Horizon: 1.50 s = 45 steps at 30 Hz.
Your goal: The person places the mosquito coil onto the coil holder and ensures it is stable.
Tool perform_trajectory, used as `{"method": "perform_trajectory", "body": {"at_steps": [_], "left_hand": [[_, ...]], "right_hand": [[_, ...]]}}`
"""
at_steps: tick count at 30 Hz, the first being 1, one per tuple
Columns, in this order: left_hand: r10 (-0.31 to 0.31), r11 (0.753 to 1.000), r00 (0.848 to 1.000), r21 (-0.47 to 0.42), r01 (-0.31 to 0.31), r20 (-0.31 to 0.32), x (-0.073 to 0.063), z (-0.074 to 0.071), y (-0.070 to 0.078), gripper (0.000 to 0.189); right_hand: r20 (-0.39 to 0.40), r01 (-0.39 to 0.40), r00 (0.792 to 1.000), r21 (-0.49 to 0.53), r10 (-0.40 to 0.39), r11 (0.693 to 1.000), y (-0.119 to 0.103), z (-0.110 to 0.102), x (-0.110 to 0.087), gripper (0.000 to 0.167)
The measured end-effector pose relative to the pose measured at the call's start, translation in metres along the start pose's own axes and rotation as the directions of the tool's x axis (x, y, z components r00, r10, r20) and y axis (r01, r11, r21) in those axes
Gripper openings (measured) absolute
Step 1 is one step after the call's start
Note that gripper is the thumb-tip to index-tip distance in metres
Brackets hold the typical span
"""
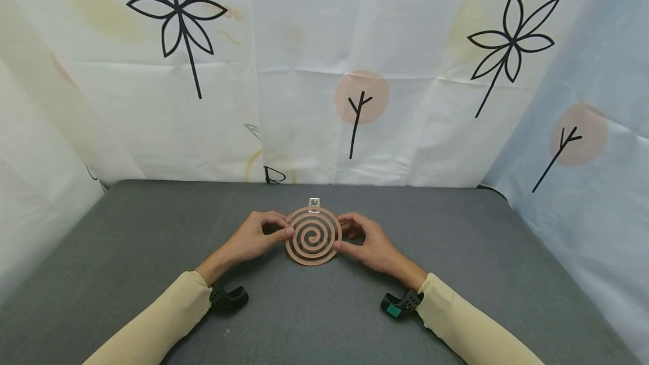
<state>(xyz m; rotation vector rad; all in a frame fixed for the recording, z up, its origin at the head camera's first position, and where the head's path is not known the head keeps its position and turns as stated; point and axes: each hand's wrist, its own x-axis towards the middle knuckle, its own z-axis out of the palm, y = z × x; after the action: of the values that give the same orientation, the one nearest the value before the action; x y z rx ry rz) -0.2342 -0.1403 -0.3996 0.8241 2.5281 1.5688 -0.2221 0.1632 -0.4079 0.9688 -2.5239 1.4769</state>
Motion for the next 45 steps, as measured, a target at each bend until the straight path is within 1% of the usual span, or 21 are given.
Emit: {"method": "perform_trajectory", "body": {"at_steps": [3,11,14,19,22,26,35,42,45], "left_hand": [[0.007,1.000,1.000,-0.021,-0.006,0.013,-0.0001,0.0002,0.0000,0.015],[-0.016,0.999,0.999,-0.047,0.018,0.043,0.0001,0.0011,0.0013,0.018],[-0.034,0.996,0.997,-0.083,0.039,0.063,0.0002,0.0014,0.0016,0.019],[-0.082,0.984,0.991,-0.150,0.097,0.103,0.0002,0.0019,0.0009,0.021],[-0.097,0.976,0.987,-0.183,0.120,0.129,-0.0003,0.0013,0.0007,0.023],[-0.094,0.969,0.985,-0.212,0.124,0.147,-0.0012,0.0004,0.0006,0.025],[-0.085,0.966,0.987,-0.233,0.116,0.137,-0.0023,0.0010,-0.0016,0.026],[-0.104,0.960,0.986,-0.245,0.134,0.131,-0.0023,0.0023,-0.0016,0.025],[-0.103,0.960,0.986,-0.245,0.133,0.132,-0.0022,0.0025,-0.0016,0.024]], "right_hand": [[-0.001,-0.012,1.000,0.044,0.012,0.999,-0.0011,-0.0001,-0.0001,0.041],[0.001,-0.041,0.999,0.174,0.042,0.984,0.0009,-0.0008,0.0005,0.038],[-0.005,-0.046,0.999,0.208,0.048,0.977,0.0022,-0.0006,0.0008,0.037],[-0.013,-0.072,0.997,0.247,0.078,0.966,0.0025,-0.0003,0.0012,0.036],[-0.012,-0.089,0.995,0.258,0.096,0.962,0.0023,-0.0004,0.0009,0.036],[-0.009,-0.102,0.994,0.262,0.108,0.960,0.0021,-0.0006,0.0004,0.036],[-0.012,-0.104,0.994,0.259,0.111,0.960,0.0049,-0.0010,-0.0001,0.035],[-0.016,-0.119,0.992,0.255,0.128,0.960,0.0046,-0.0012,0.0000,0.035],[-0.015,-0.127,0.991,0.255,0.135,0.958,0.0041,-0.0012,0.0000,0.035]]}}
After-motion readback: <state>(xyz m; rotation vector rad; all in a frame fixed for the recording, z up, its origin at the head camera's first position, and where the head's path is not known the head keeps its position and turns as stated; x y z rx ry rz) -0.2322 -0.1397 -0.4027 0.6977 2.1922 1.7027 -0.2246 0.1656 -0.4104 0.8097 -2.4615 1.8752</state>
